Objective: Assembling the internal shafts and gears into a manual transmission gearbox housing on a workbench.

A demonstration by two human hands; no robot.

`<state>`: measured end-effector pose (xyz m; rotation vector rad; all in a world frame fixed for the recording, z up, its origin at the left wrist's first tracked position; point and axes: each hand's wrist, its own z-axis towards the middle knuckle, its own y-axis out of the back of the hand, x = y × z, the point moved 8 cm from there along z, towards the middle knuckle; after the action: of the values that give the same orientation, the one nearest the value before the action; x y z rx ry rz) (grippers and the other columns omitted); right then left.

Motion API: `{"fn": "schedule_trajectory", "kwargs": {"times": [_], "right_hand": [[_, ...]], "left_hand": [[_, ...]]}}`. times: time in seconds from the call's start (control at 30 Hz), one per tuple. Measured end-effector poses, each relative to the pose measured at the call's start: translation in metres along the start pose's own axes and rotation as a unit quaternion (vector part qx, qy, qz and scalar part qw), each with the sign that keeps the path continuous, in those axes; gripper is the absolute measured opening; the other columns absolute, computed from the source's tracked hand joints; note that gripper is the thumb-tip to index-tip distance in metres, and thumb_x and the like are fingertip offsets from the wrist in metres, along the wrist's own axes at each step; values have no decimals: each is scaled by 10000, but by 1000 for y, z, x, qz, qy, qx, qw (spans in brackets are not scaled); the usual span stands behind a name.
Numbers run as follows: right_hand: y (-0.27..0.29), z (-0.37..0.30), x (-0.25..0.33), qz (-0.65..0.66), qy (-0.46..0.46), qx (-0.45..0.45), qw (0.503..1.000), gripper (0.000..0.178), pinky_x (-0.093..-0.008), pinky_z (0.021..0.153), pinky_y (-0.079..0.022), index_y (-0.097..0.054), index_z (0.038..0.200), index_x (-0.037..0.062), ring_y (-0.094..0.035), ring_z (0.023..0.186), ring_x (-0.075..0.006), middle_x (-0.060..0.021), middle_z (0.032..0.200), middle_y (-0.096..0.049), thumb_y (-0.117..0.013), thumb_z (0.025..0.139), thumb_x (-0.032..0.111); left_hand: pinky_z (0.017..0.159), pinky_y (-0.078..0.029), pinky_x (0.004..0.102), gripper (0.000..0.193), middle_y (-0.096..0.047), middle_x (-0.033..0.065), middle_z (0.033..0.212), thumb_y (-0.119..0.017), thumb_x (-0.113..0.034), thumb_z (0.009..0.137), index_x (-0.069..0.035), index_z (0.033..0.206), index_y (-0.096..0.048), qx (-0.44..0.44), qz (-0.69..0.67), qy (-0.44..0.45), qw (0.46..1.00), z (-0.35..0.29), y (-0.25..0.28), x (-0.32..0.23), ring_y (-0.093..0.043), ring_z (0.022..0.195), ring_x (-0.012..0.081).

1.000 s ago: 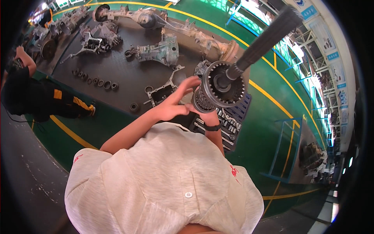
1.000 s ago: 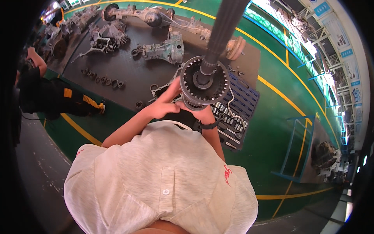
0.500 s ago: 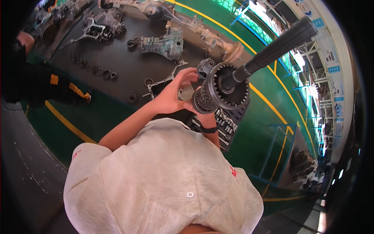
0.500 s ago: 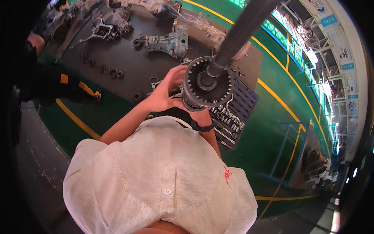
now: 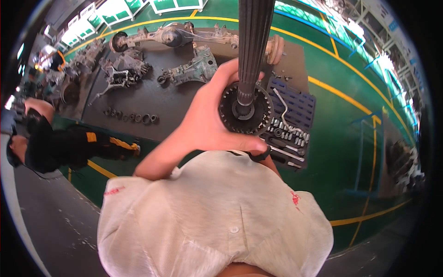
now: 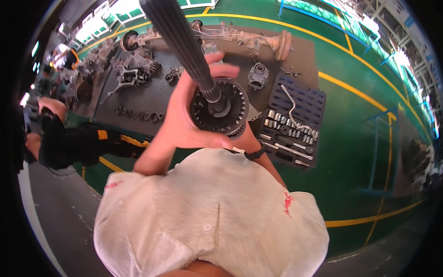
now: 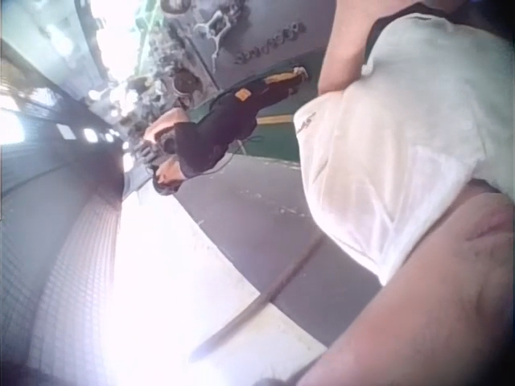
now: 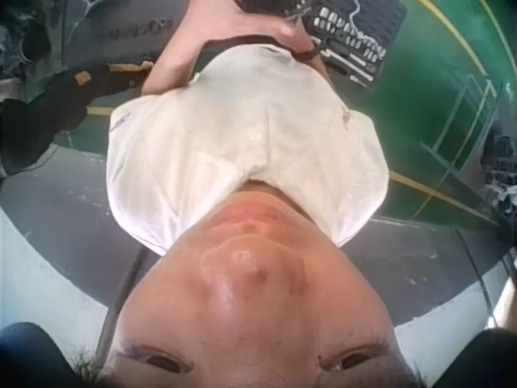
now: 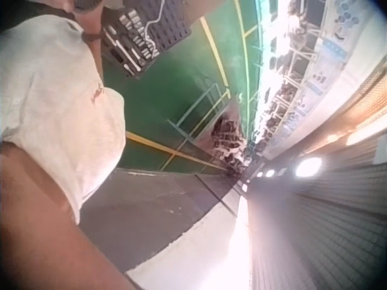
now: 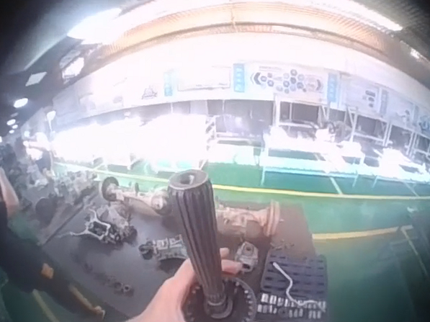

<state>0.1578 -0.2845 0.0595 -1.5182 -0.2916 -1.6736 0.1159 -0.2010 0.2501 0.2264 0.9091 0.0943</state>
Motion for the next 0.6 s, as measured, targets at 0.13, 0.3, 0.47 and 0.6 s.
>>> {"fn": "schedule_trajectory", "kwargs": {"times": [0.13, 0.3, 0.47, 0.6], "right_hand": [[7, -7, -21, -56, 28, 11, 998, 669, -375, 1054, -457, -513, 1393, 45, -570, 1220, -187, -94, 1359, -603, -834, 817, 155], [9, -10, -36, -57, 50, 10, 997, 695, -371, 1041, -455, -533, 1371, 40, -573, 1204, -176, -97, 1341, -620, -864, 773, 164], [6, -8, -30, -72, 40, 33, 996, 585, -358, 994, -480, -611, 1282, 26, -613, 1124, -159, -99, 1237, -685, -855, 763, 138], [2, -6, -30, -56, 23, 52, 997, 501, -345, 944, -504, -640, 1228, 14, -629, 1053, -139, -93, 1175, -713, -832, 780, 130]], "left_hand": [[1057, -454, 374, 1092, -573, 148, 1357, -996, -291, 566, 28, 1435, -418, -33, 2, 0, 999, -21, -9, 28, -593, 1211, 223], [1040, -473, 377, 1112, -569, 174, 1320, -975, -212, 592, 26, 1464, -327, -111, -43, -26, 993, -33, -16, 35, -601, 1185, 226], [1010, -499, 396, 1127, -514, 212, 1365, -960, -291, 637, 45, 1472, -281, -168, -1, -6, 986, -41, -18, 34, -606, 1178, 272], [999, -504, 395, 1131, -512, 206, 1352, -963, -313, 632, 38, 1465, -283, -192, 29, -27, 981, -44, -19, 30, -602, 1177, 272]]}}
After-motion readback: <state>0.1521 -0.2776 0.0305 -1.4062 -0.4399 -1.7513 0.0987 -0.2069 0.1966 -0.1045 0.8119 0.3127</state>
